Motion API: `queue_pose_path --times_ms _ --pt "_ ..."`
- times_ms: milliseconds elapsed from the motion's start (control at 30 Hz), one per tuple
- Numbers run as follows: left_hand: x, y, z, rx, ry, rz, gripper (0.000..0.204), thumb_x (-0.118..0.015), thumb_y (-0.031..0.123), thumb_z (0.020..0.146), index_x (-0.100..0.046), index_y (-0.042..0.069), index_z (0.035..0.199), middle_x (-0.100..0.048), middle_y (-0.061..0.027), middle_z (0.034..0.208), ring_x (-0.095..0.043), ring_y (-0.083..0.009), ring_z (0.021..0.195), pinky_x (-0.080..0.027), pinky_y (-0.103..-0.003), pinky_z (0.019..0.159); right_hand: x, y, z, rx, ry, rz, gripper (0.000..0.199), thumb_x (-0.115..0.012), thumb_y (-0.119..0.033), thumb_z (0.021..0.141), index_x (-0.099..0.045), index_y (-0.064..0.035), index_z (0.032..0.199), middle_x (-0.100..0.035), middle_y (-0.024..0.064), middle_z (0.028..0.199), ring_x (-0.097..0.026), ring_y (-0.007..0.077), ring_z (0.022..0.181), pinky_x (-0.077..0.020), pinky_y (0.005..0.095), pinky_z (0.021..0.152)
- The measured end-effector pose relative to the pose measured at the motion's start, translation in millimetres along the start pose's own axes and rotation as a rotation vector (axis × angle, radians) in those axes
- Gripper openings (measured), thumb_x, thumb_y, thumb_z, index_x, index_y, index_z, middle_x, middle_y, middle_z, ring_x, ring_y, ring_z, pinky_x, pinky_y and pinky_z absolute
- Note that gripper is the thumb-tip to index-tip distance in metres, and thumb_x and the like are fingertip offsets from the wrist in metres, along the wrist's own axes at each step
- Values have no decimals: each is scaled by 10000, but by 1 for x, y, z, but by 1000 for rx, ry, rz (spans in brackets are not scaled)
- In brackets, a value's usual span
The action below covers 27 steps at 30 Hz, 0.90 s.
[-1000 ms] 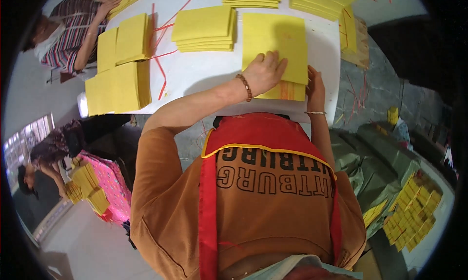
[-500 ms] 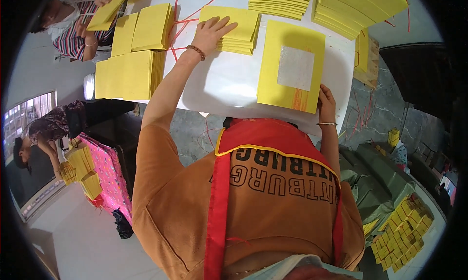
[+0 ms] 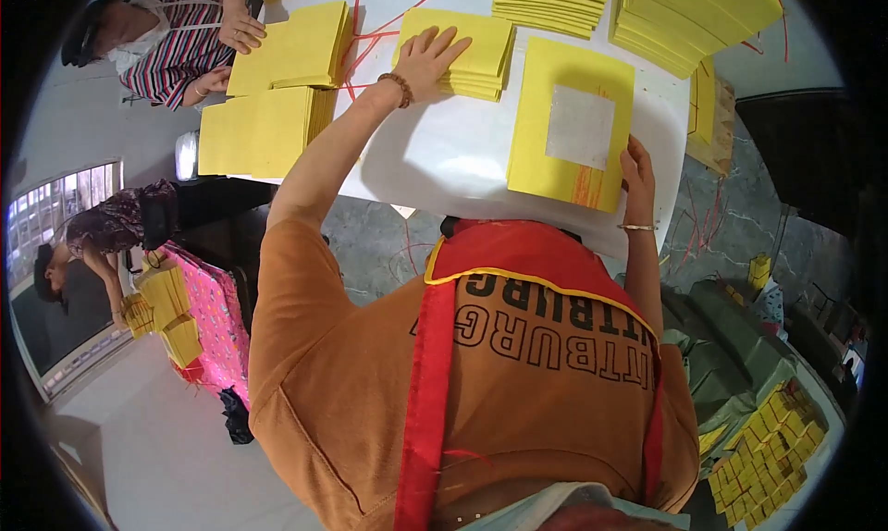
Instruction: The recorder is counting and stacking sheets of yellow paper with foil centers on a table.
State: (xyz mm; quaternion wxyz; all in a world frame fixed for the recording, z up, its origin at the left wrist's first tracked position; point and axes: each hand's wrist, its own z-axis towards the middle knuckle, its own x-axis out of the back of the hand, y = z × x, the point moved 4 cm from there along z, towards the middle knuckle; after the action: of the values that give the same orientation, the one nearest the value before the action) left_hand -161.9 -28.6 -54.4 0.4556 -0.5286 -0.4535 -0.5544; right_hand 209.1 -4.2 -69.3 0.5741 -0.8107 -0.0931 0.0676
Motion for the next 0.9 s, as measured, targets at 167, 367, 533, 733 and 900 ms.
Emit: queue_pose_path --times_ms 167,367,533,733,900 --pt "33 29 2 18 115 38 768 -643 113 677 -287 209 1351 -285 -122 1379 -281 -355 1242 -272 -477 984 10 8 2 284 -1 -170 316 -560 -204 858 -556 -67 1143 -426 100 1269 -445 187 1123 -388 288 882" --pt "55 142 -20 -193 149 -382 506 -598 108 724 -480 106 1216 -442 -129 1236 -405 -319 1096 -329 -417 881 9 10 7 244 -5 -244 222 -638 -191 794 -633 -71 980 -451 97 1237 -435 200 1139 -384 315 894" --pt "49 193 -33 -423 127 -387 460 -629 310 760 -533 101 1158 -497 -107 1150 -446 -281 998 -351 -389 804 5 14 15 225 -47 -135 227 -674 -193 762 -638 -73 952 -479 102 1200 -470 204 1100 -386 310 899" --pt "47 192 -21 -496 73 -607 250 -632 217 772 -613 59 964 -587 -92 905 -535 -248 844 -420 -331 702 11 27 23 219 -90 -39 211 -686 -183 750 -648 -64 920 -492 102 1181 -494 196 1070 -382 293 913" --pt "50 189 -13 -354 64 -765 132 -610 144 796 -627 24 847 -588 -100 726 -561 -249 676 -448 -315 598 10 29 23 195 -119 62 188 -681 -169 756 -651 -61 906 -496 104 1172 -492 192 1063 -380 288 917"
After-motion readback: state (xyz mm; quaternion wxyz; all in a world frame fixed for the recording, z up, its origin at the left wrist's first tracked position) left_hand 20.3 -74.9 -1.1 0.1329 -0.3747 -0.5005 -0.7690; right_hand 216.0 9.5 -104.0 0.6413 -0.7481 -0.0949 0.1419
